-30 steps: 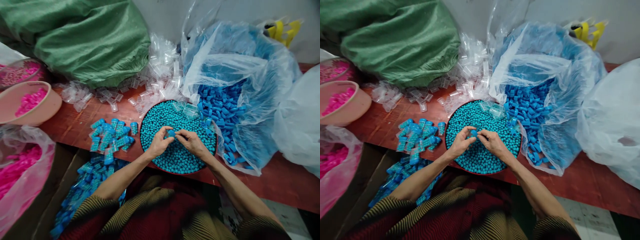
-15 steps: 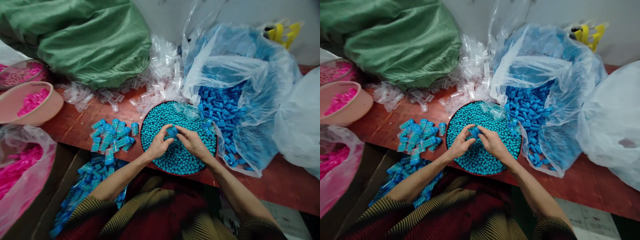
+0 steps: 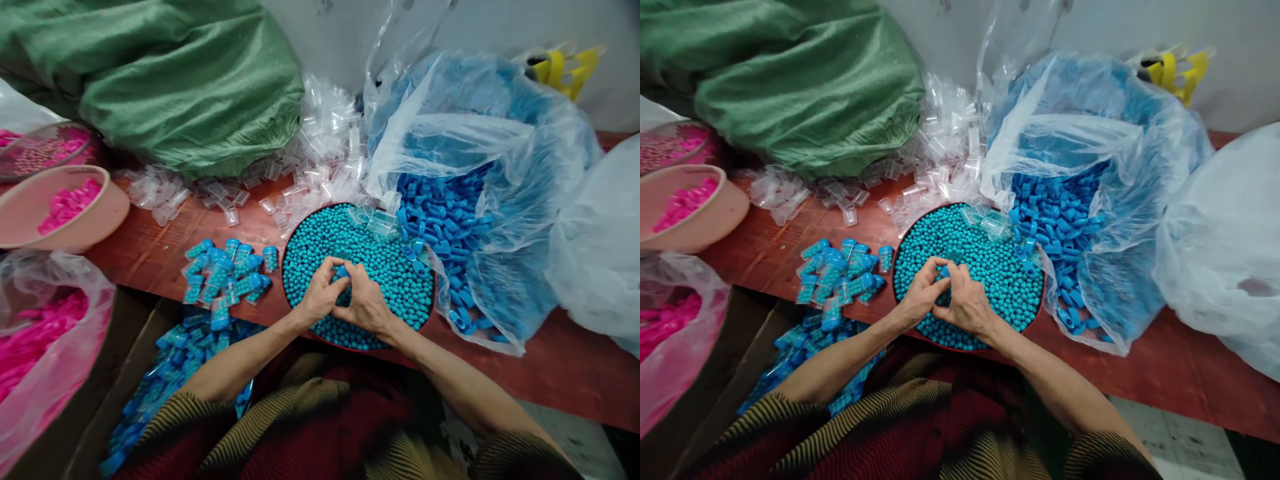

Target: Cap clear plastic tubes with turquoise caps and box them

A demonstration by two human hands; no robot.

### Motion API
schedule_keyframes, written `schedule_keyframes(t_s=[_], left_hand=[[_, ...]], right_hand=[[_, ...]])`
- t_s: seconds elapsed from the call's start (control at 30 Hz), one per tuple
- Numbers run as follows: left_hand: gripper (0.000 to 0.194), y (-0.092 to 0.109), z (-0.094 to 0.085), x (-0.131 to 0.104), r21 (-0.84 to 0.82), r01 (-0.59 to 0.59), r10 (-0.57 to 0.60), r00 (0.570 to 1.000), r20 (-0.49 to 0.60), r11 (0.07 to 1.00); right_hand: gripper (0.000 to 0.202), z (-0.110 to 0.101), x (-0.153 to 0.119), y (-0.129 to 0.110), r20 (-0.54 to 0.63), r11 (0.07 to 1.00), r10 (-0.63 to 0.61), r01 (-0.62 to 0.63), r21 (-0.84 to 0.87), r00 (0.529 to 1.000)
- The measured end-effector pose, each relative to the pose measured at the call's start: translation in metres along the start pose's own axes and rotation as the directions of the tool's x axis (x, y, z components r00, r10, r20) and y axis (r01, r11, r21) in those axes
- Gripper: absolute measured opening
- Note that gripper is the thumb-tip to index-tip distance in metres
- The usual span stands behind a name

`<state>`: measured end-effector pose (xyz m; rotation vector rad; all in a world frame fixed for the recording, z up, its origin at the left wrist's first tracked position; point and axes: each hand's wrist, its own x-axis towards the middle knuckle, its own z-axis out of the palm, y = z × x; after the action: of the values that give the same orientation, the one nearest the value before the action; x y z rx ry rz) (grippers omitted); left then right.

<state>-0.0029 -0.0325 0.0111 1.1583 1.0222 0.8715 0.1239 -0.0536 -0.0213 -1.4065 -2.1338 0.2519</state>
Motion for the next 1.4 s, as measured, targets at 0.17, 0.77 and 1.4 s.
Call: schedule_keyframes(t_s=[0.17,0.77,1.4], left_hand=[[0.015,-0.009,0.001,-0.005,0.239,-0.037,0.063,0.992,-0.105,0.97],[0.033,0.004,-0.093,-0.008,0.907,0.105,0.404,0.87,-0.282,0.407],[0.025,-0.023,-0.006,0.055,0.874,-0.022,0.173,0.982,-0.072,0.485]], right_hand=[[0.08,0.006,-0.004,-0.009,0.086,0.999,0.032,-0.029,-0.038,0.996],[0.027,-0.08,-0.002,0.066,0.027,0.679,0.509,-0.382,-0.627,0.86],[0.043,-0.052,0.015,0.078,0.35,0.955,0.236,-0.15,-0.255,0.907]])
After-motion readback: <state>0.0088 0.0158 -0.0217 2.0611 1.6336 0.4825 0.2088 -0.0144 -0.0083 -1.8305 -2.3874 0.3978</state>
